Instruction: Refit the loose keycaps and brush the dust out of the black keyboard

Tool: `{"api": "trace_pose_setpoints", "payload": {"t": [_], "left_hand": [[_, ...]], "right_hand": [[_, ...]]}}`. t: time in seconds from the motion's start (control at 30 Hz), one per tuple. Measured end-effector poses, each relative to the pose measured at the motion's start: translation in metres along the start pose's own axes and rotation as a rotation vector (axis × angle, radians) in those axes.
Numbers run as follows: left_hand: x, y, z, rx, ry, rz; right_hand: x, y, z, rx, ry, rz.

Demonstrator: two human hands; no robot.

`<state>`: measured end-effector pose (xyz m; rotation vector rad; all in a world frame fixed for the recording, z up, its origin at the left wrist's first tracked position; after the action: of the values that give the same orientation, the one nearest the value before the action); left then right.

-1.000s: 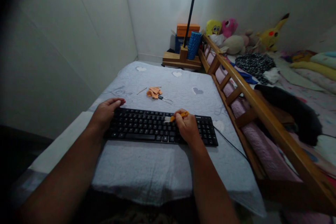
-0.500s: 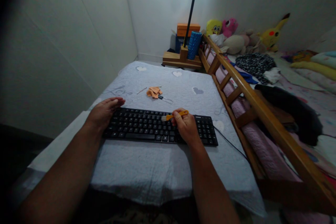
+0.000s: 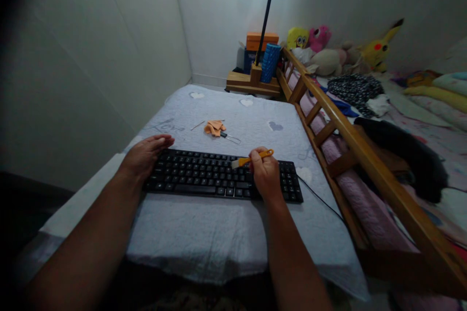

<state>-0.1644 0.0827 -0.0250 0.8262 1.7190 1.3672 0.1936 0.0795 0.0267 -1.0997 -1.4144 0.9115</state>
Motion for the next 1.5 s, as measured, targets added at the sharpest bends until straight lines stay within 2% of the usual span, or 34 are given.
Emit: {"api": "trace_pose_setpoints", "payload": {"t": [0.1, 0.2, 0.33, 0.47, 0.57, 0.67, 0.73, 0.83, 0.97, 1.03, 1.13, 1.23, 1.37, 1.5], "left_hand": [[0.000, 0.001, 0.000, 0.032, -0.006, 0.008], [0.000, 0.001, 0.000, 0.030, -0.005, 0.007], [0.000, 0.000, 0.001, -0.002, 0.000, -0.009], [0.000, 0.000, 0.000, -0.009, 0.001, -0.020], [0.000, 0.000, 0.000, -0.005, -0.002, -0.012], [0.000, 0.000, -0.001, -0.010, -0.007, -0.009], [0.000, 0.000, -0.001, -0.015, -0.011, -0.008], [-0.001, 0.000, -0.001, -0.034, -0.007, -0.014], [-0.001, 0.000, 0.000, -0.068, 0.005, -0.029], [-0.001, 0.000, 0.000, -0.071, 0.003, -0.027], [-0.001, 0.001, 0.000, -0.067, 0.003, -0.018], [-0.001, 0.001, 0.000, -0.061, 0.000, -0.014], [-0.002, 0.001, 0.000, -0.059, -0.004, -0.018], [-0.002, 0.001, 0.000, -0.058, -0.002, -0.032]], "right_hand": [[-0.005, 0.006, 0.022, 0.124, -0.175, 0.080], [-0.006, 0.005, 0.028, -0.008, -0.223, 0.047], [-0.001, -0.007, 0.012, -0.292, -0.090, -0.104], [0.004, -0.015, -0.012, -0.467, 0.064, -0.168], [0.005, -0.018, -0.028, -0.489, 0.156, -0.178], [0.004, -0.016, -0.038, -0.362, 0.224, -0.140], [0.004, -0.010, -0.034, -0.181, 0.188, -0.064], [0.003, 0.001, -0.012, 0.058, 0.020, 0.062], [0.001, 0.006, 0.009, 0.075, -0.145, 0.097], [0.001, 0.006, 0.008, -0.004, -0.145, 0.070], [0.003, 0.001, -0.005, -0.145, -0.034, -0.011], [0.004, -0.003, -0.012, -0.124, 0.031, -0.063], [0.003, 0.001, 0.001, 0.017, -0.085, -0.043], [0.000, 0.004, 0.014, 0.009, -0.187, -0.061]]}}
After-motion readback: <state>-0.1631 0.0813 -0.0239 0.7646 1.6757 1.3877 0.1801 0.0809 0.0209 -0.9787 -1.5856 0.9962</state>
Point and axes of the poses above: each hand's wrist, its own x-axis towards the middle knuckle, its own z-axis out of the palm, y = z × x, the point moved 7 cm from there along x, towards the middle knuckle, and after that the axes turned 14 degrees about x, right-handed, at the moved point
